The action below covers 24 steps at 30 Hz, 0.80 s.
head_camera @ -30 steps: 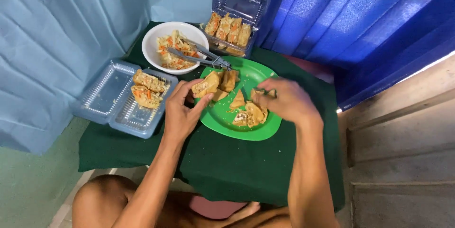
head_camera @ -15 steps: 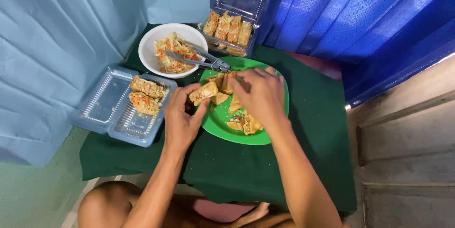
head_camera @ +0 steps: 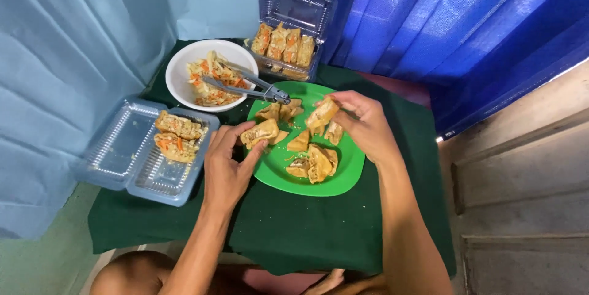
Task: Stuffing fried tofu pieces with a shredded vegetable mixture using metal tongs
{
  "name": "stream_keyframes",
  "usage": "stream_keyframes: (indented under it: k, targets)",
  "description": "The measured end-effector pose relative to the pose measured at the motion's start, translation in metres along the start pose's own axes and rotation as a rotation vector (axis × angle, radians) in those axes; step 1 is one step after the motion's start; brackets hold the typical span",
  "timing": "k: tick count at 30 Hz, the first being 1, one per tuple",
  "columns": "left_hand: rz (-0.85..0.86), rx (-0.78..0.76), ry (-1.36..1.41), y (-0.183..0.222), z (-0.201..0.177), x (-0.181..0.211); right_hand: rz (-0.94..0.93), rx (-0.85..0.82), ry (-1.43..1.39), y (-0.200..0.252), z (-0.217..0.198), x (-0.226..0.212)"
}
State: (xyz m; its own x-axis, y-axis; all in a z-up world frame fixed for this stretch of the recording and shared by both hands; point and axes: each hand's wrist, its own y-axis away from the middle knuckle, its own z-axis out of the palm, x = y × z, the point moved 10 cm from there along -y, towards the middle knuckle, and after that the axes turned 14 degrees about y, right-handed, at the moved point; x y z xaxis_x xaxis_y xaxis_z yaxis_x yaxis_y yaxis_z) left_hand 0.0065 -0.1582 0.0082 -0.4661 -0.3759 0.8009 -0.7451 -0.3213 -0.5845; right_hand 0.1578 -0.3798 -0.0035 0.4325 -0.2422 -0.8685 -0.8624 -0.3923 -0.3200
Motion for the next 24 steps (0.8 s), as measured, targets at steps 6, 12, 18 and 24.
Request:
stream_keyframes:
  k: [6,12,18,24]
  targets:
    - [-0.018,0.009,0.025,0.001,-0.002,-0.002,-0.118,-0.060,-0.110,-0.001,0.009,-0.013]
    - [-0.043,0.082,0.049,0.002,-0.008,-0.004,-0.135,0.118,0.000,-0.004,-0.007,-0.010]
    - [-0.031,0.079,0.007,0.001,-0.008,-0.004,-0.021,0.231,0.282,-0.004,-0.016,0.013]
    - [-0.036,0.088,0.004,0.001,-0.008,-0.006,-0.053,0.235,0.681,0.002,-0.023,-0.013]
